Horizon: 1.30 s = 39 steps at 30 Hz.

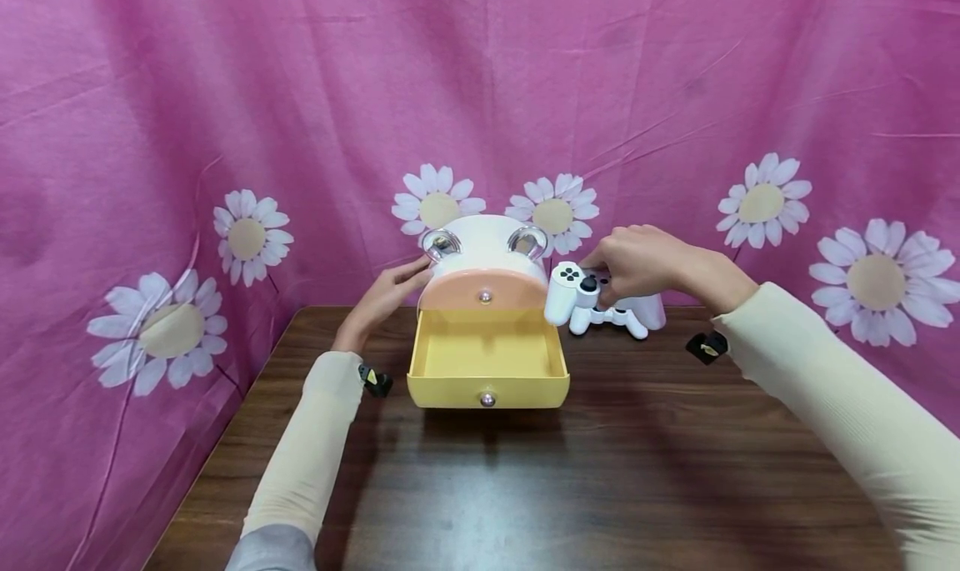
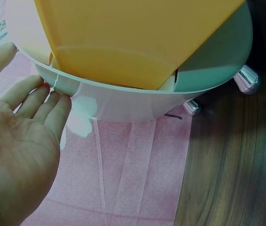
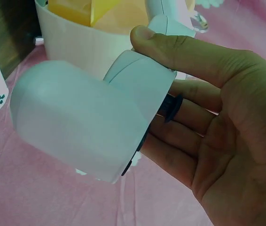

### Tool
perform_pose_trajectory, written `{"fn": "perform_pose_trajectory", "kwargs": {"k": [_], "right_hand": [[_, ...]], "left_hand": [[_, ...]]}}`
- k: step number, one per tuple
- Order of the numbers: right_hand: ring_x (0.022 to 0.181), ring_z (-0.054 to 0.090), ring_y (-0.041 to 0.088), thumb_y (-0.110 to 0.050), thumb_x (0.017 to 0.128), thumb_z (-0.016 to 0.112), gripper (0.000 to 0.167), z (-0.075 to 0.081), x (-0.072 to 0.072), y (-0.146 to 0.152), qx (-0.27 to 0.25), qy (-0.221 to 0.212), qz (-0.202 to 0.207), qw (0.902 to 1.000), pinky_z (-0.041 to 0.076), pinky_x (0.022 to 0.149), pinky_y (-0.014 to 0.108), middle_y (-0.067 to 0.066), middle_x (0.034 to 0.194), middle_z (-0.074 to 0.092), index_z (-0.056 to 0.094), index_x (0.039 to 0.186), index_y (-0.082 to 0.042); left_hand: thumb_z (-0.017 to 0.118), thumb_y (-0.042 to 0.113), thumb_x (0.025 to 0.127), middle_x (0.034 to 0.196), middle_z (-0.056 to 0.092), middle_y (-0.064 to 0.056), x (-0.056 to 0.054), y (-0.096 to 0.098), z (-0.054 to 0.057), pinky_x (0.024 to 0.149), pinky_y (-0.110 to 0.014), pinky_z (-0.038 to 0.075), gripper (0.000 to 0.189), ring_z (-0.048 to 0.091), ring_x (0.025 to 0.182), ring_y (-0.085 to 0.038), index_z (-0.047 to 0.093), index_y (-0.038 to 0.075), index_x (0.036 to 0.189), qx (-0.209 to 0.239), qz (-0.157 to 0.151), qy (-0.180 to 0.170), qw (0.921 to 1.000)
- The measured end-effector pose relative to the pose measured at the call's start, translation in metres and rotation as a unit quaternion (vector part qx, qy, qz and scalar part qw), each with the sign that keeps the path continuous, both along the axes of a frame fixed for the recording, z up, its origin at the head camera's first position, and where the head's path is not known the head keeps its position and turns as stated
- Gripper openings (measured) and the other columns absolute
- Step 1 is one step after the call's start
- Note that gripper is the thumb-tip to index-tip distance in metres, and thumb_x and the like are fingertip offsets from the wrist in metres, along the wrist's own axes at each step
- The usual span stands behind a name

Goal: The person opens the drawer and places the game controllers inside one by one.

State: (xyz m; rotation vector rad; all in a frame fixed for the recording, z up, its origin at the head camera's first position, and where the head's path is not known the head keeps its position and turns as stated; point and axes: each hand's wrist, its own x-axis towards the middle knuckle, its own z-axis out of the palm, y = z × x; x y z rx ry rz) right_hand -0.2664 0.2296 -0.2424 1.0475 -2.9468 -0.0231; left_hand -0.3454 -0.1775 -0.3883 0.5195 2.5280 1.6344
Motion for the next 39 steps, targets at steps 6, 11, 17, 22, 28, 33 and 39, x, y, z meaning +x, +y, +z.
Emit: {"fn": "perform_pose_trajectory", "kwargs": {"k": [6, 11, 17, 22, 28, 33, 39], "right_hand": [[0.06, 0.04, 0.011, -0.028, 0.066, 0.093, 0.032, 0.005, -0.001, -0.013, 0.014, 0.006, 0.018, 0.9997, 0.032, 0.055, 0.031, -0.011, 0.059, 0.043, 0.061, 0.068, -0.027], [0.061, 0.041, 0.012, -0.03, 0.067, 0.093, 0.033, 0.009, -0.001, -0.025, 0.02, 0.001, 0.03, 0.9993, 0.032, 0.055, 0.032, -0.01, 0.061, 0.043, 0.06, 0.068, -0.025], [0.062, 0.043, 0.013, -0.027, 0.069, 0.093, 0.032, 0.012, -0.001, -0.041, 0.031, -0.002, 0.038, 0.9988, 0.034, 0.055, 0.032, -0.007, 0.062, 0.045, 0.062, 0.069, -0.023], [0.065, 0.047, 0.016, -0.028, 0.068, 0.094, 0.03, 0.011, -0.003, -0.055, 0.042, 0.004, 0.051, 0.9978, 0.039, 0.058, 0.034, -0.006, 0.064, 0.052, 0.064, 0.072, -0.021], [0.063, 0.05, 0.017, -0.032, 0.068, 0.094, 0.029, 0.01, -0.004, -0.072, 0.053, 0.007, 0.066, 0.9964, 0.041, 0.058, 0.036, -0.006, 0.064, 0.056, 0.069, 0.074, -0.018], [0.066, 0.054, 0.018, -0.031, 0.07, 0.091, 0.025, 0.008, -0.003, -0.084, 0.061, -0.01, 0.074, 0.9953, 0.046, 0.061, 0.037, -0.005, 0.067, 0.059, 0.071, 0.077, -0.017], [0.069, 0.054, 0.019, -0.034, 0.073, 0.092, 0.027, 0.005, -0.003, -0.099, 0.067, -0.024, 0.074, 0.9947, 0.048, 0.062, 0.036, -0.004, 0.069, 0.06, 0.072, 0.08, -0.016]], "left_hand": [[0.063, 0.066, 0.1, 0.17, 0.042, 0.005, 0.0, 0.0, -0.002, 0.135, -0.053, 0.022, 0.073, 0.027, 0.163, -0.021, 0.049, 0.028, 0.161, -0.001, -0.002, 0.001, 1.0], [0.063, 0.064, 0.101, 0.17, 0.042, 0.01, 0.001, 0.0, -0.002, 0.135, -0.052, 0.022, 0.072, 0.025, 0.164, -0.019, 0.049, 0.027, 0.161, 0.009, -0.008, -0.007, 0.9999], [0.064, 0.064, 0.1, 0.17, 0.042, 0.007, 0.0, 0.0, -0.003, 0.134, -0.053, 0.023, 0.071, 0.028, 0.163, -0.021, 0.05, 0.029, 0.161, 0.007, -0.002, -0.008, 0.9999], [0.064, 0.066, 0.099, 0.171, 0.041, 0.005, 0.001, -0.001, -0.002, 0.134, -0.054, 0.023, 0.073, 0.029, 0.162, -0.021, 0.049, 0.031, 0.161, 0.002, 0.001, -0.01, 1.0], [0.063, 0.059, 0.103, 0.169, 0.044, 0.003, -0.002, 0.0, -0.002, 0.135, -0.051, 0.023, 0.069, 0.03, 0.162, -0.022, 0.048, 0.026, 0.162, 0.001, -0.005, 0.01, 0.9999], [0.063, 0.058, 0.104, 0.169, 0.045, 0.003, -0.003, 0.0, -0.002, 0.134, -0.051, 0.024, 0.067, 0.03, 0.162, -0.022, 0.049, 0.026, 0.161, 0.003, -0.005, 0.007, 1.0], [0.063, 0.061, 0.103, 0.17, 0.043, 0.003, -0.004, -0.001, -0.003, 0.135, -0.05, 0.023, 0.07, 0.028, 0.163, -0.021, 0.048, 0.027, 0.162, -0.001, -0.002, 0.006, 1.0]]}}
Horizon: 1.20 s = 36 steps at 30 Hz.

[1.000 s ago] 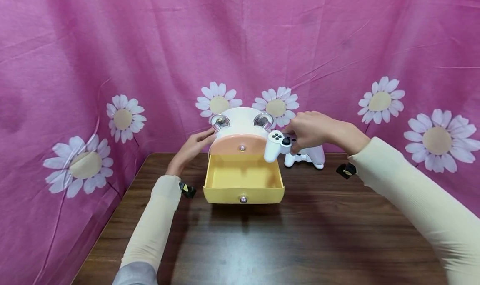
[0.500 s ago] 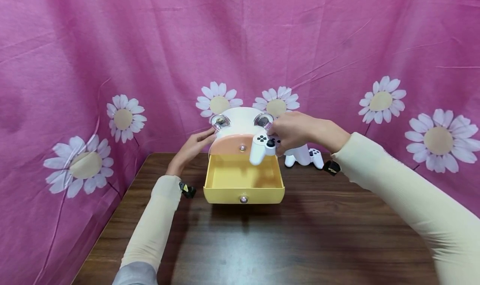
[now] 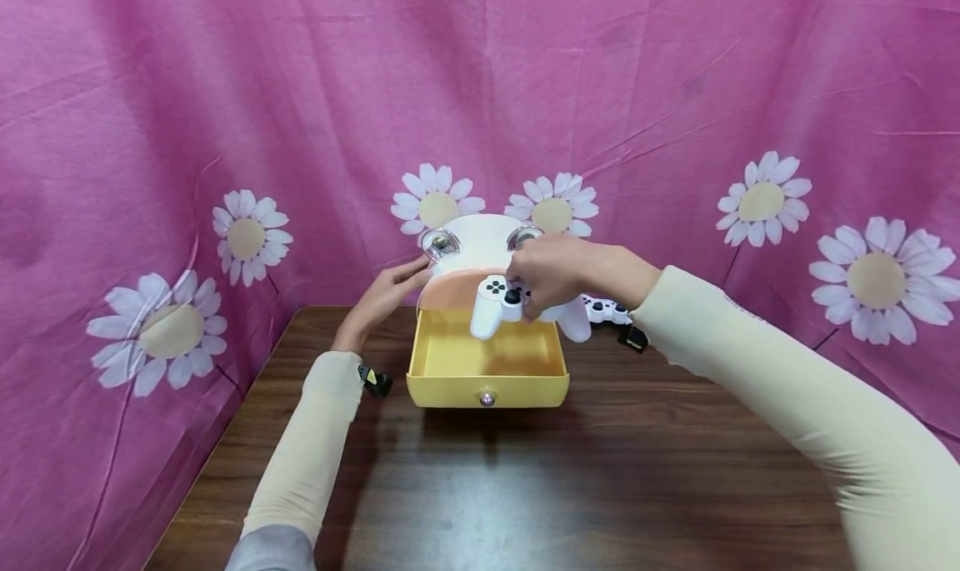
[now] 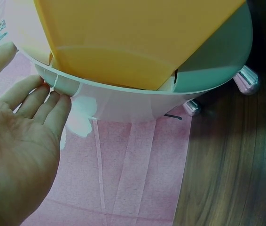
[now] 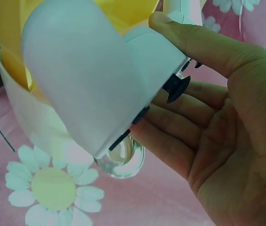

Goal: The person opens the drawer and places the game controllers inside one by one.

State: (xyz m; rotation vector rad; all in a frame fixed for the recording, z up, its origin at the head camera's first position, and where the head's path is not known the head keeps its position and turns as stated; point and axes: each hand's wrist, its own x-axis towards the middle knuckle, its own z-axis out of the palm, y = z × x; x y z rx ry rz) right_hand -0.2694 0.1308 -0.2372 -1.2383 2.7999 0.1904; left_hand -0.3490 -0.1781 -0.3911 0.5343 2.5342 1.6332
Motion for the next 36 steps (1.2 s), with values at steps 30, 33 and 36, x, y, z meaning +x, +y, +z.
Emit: {"fn": "perform_pose_trajectory", "kwargs": {"k": [30, 33, 36], "right_hand": [[0.082, 0.063, 0.016, -0.036, 0.078, 0.094, 0.031, -0.063, -0.009, -0.057, 0.035, -0.051, 0.008, 0.9981, 0.057, 0.083, 0.035, -0.005, 0.085, 0.07, 0.074, 0.09, -0.016], [0.081, 0.062, 0.017, -0.037, 0.078, 0.094, 0.031, -0.071, -0.011, -0.058, 0.043, -0.056, -0.001, 0.9975, 0.057, 0.079, 0.034, -0.004, 0.087, 0.07, 0.074, 0.092, -0.016], [0.084, 0.061, 0.018, -0.038, 0.079, 0.094, 0.031, -0.078, -0.014, -0.059, 0.048, -0.057, -0.005, 0.9972, 0.056, 0.079, 0.034, -0.004, 0.088, 0.07, 0.076, 0.092, -0.016]], "left_hand": [[0.063, 0.05, 0.106, 0.17, 0.041, 0.008, -0.002, 0.001, 0.001, 0.135, -0.052, 0.022, 0.063, 0.028, 0.163, -0.023, 0.047, 0.027, 0.162, 0.019, 0.004, -0.027, 0.9994], [0.062, 0.046, 0.108, 0.172, 0.039, 0.005, -0.002, 0.001, 0.002, 0.135, -0.054, 0.02, 0.062, 0.027, 0.164, -0.025, 0.044, 0.025, 0.163, 0.018, 0.003, -0.033, 0.9993], [0.061, 0.045, 0.108, 0.172, 0.038, 0.006, -0.002, 0.001, 0.001, 0.135, -0.054, 0.019, 0.061, 0.027, 0.164, -0.025, 0.044, 0.025, 0.163, 0.019, 0.001, -0.029, 0.9994]]}}
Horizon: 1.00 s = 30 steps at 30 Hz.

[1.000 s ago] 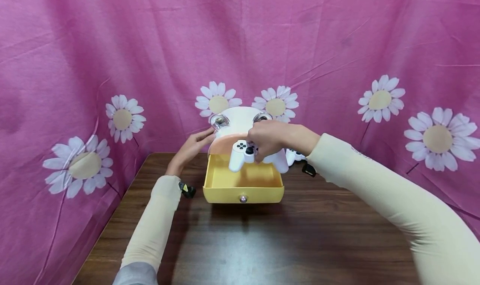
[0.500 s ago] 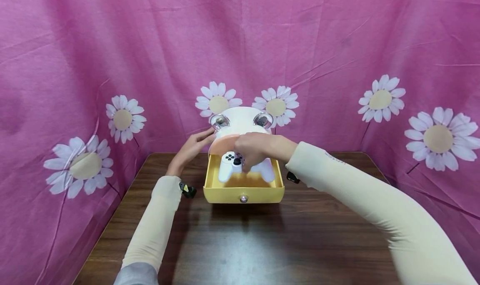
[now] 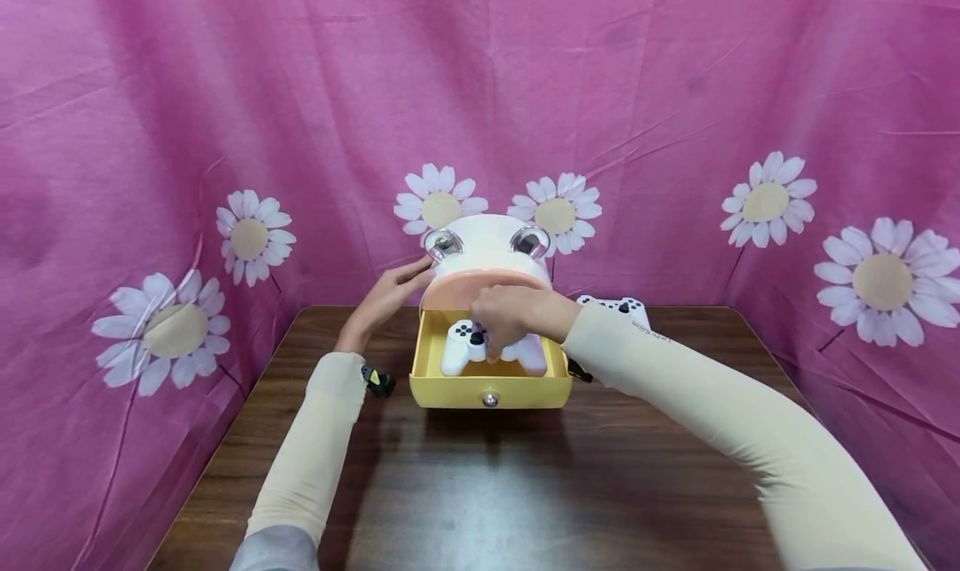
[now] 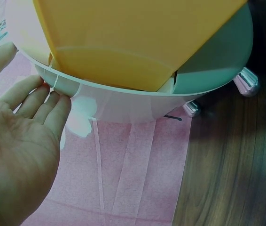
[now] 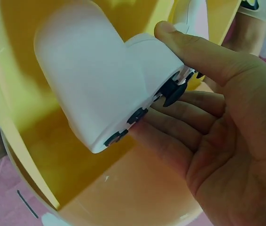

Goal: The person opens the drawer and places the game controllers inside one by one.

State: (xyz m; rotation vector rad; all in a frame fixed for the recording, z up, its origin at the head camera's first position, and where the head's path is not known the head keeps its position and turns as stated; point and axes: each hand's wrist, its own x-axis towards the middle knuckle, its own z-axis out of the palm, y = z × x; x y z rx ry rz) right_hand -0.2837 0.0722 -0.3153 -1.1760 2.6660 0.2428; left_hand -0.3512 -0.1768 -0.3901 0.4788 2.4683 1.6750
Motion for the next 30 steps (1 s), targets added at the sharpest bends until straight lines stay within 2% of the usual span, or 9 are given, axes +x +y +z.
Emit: {"fn": "perform_pose_trajectory", "kwargs": {"k": [6, 15, 22, 30], "right_hand": [[0.085, 0.058, 0.016, -0.039, 0.078, 0.092, 0.032, -0.013, -0.006, 0.0, 0.02, 0.001, 0.0, 0.9998, 0.057, 0.08, 0.034, -0.004, 0.089, 0.068, 0.074, 0.09, -0.016], [0.084, 0.059, 0.017, -0.038, 0.081, 0.089, 0.026, -0.019, -0.01, 0.0, 0.03, 0.008, 0.009, 0.9995, 0.056, 0.078, 0.032, -0.001, 0.088, 0.069, 0.073, 0.083, -0.017], [0.087, 0.061, 0.015, -0.038, 0.089, 0.085, 0.023, -0.019, -0.01, 0.001, 0.04, -0.003, 0.001, 0.9992, 0.056, 0.082, 0.032, -0.002, 0.093, 0.072, 0.077, 0.095, -0.018], [0.094, 0.065, 0.017, -0.038, 0.09, 0.083, 0.024, -0.015, -0.008, 0.002, 0.043, -0.01, 0.003, 0.999, 0.057, 0.09, 0.034, 0.0, 0.1, 0.075, 0.08, 0.103, -0.018]], "left_hand": [[0.064, 0.053, 0.105, 0.169, 0.043, 0.008, 0.001, 0.0, -0.002, 0.135, -0.052, 0.023, 0.063, 0.03, 0.162, -0.022, 0.049, 0.028, 0.161, 0.0, 0.0, 0.016, 0.9999], [0.066, 0.057, 0.102, 0.169, 0.044, 0.007, 0.003, 0.001, -0.002, 0.134, -0.052, 0.025, 0.067, 0.034, 0.161, -0.024, 0.051, 0.026, 0.16, -0.005, 0.006, 0.03, 0.9995], [0.065, 0.059, 0.102, 0.168, 0.045, 0.006, 0.003, 0.002, -0.001, 0.133, -0.051, 0.027, 0.069, 0.034, 0.161, -0.023, 0.05, 0.025, 0.16, -0.003, 0.007, 0.03, 0.9995], [0.066, 0.059, 0.101, 0.169, 0.043, 0.009, 0.003, 0.001, -0.001, 0.133, -0.051, 0.026, 0.068, 0.033, 0.161, -0.023, 0.051, 0.027, 0.16, 0.002, 0.007, 0.023, 0.9997]]}}
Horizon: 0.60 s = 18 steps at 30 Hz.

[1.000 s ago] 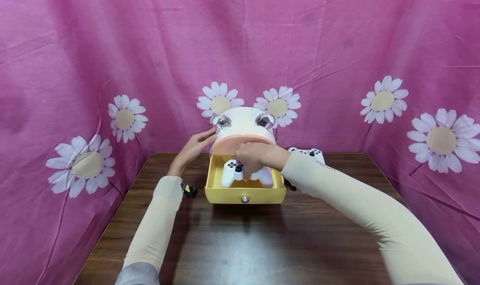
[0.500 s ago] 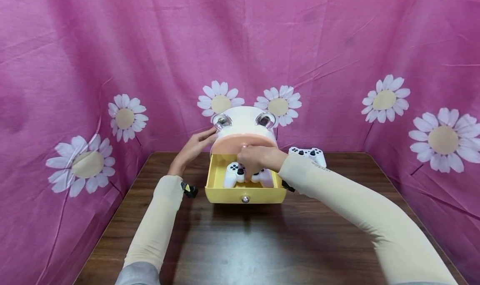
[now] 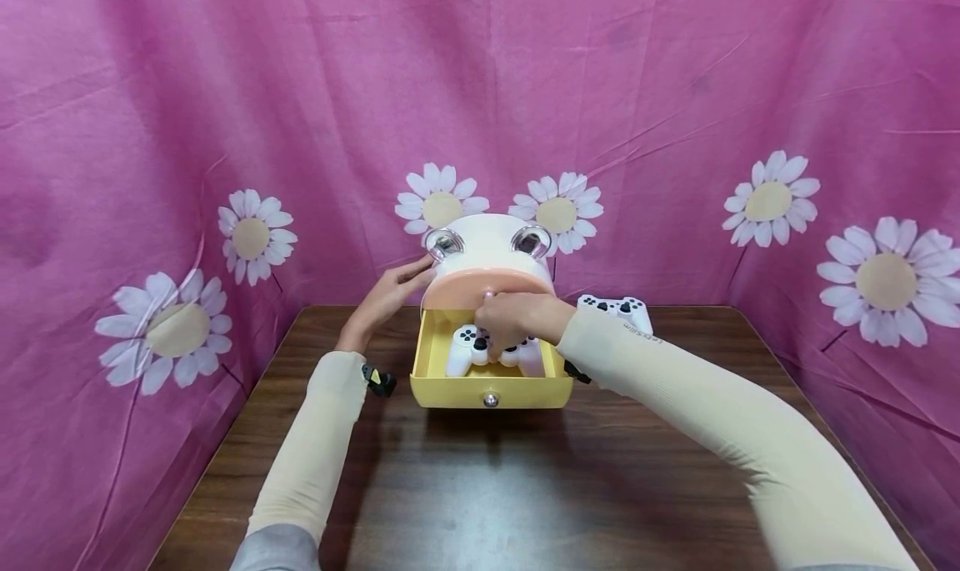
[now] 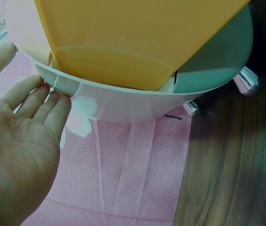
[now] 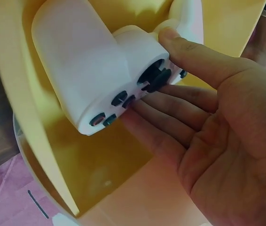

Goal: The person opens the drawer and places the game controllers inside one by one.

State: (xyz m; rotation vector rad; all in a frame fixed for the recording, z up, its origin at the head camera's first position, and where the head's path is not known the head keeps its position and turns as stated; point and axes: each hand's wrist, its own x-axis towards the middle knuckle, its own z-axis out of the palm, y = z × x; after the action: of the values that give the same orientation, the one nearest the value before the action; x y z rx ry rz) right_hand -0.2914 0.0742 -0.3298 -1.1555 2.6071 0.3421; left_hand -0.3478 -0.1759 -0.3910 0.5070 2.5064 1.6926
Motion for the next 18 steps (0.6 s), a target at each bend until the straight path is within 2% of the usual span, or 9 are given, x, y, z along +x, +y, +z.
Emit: {"fn": "perform_pose_trajectory", "kwargs": {"k": [2, 5, 8, 12, 15, 18], "right_hand": [[0.096, 0.065, 0.018, -0.04, 0.091, 0.083, 0.024, 0.002, 0.0, 0.001, 0.001, 0.005, 0.008, 1.0, 0.056, 0.094, 0.036, -0.001, 0.1, 0.076, 0.08, 0.103, -0.018], [0.098, 0.061, 0.017, -0.041, 0.094, 0.081, 0.023, 0.007, 0.001, 0.003, 0.001, 0.014, 0.022, 0.9997, 0.055, 0.094, 0.036, -0.002, 0.098, 0.073, 0.079, 0.097, -0.018], [0.092, 0.058, 0.015, -0.038, 0.095, 0.079, 0.023, 0.012, 0.004, 0.008, -0.014, 0.02, 0.033, 0.9991, 0.054, 0.086, 0.035, 0.002, 0.097, 0.066, 0.074, 0.087, -0.017], [0.08, 0.056, 0.014, -0.032, 0.095, 0.08, 0.024, 0.016, 0.011, 0.015, -0.063, 0.023, 0.045, 0.9967, 0.052, 0.076, 0.033, 0.004, 0.096, 0.06, 0.069, 0.079, -0.017], [0.073, 0.053, 0.014, -0.027, 0.094, 0.08, 0.024, 0.016, 0.018, 0.021, -0.112, 0.05, 0.064, 0.9904, 0.049, 0.068, 0.033, 0.002, 0.089, 0.058, 0.067, 0.076, -0.019], [0.065, 0.052, 0.013, -0.018, 0.093, 0.079, 0.023, 0.016, 0.026, 0.028, -0.175, 0.103, 0.094, 0.9746, 0.046, 0.061, 0.031, -0.003, 0.081, 0.059, 0.066, 0.074, -0.021]], "left_hand": [[0.067, 0.059, 0.101, 0.169, 0.043, 0.009, 0.0, 0.0, 0.0, 0.134, -0.051, 0.026, 0.068, 0.033, 0.161, -0.023, 0.051, 0.027, 0.16, 0.0, -0.001, 0.0, 1.0], [0.066, 0.058, 0.102, 0.169, 0.043, 0.009, 0.001, 0.0, 0.001, 0.134, -0.051, 0.025, 0.067, 0.032, 0.161, -0.023, 0.051, 0.027, 0.16, -0.002, -0.002, 0.001, 1.0], [0.066, 0.057, 0.102, 0.169, 0.043, 0.009, 0.0, 0.0, 0.0, 0.135, -0.051, 0.023, 0.066, 0.032, 0.161, -0.022, 0.051, 0.028, 0.159, -0.003, -0.003, 0.001, 1.0], [0.066, 0.058, 0.102, 0.168, 0.044, 0.011, -0.001, 0.0, -0.001, 0.135, -0.05, 0.023, 0.066, 0.032, 0.161, -0.02, 0.052, 0.029, 0.159, -0.001, -0.002, -0.001, 1.0], [0.066, 0.057, 0.102, 0.168, 0.045, 0.01, -0.001, 0.0, -0.001, 0.134, -0.05, 0.024, 0.065, 0.032, 0.161, -0.02, 0.052, 0.029, 0.159, 0.001, -0.002, 0.001, 1.0], [0.065, 0.056, 0.103, 0.167, 0.046, 0.008, -0.001, 0.0, -0.001, 0.134, -0.049, 0.024, 0.065, 0.032, 0.161, -0.021, 0.051, 0.028, 0.16, -0.002, -0.003, 0.003, 1.0]]}}
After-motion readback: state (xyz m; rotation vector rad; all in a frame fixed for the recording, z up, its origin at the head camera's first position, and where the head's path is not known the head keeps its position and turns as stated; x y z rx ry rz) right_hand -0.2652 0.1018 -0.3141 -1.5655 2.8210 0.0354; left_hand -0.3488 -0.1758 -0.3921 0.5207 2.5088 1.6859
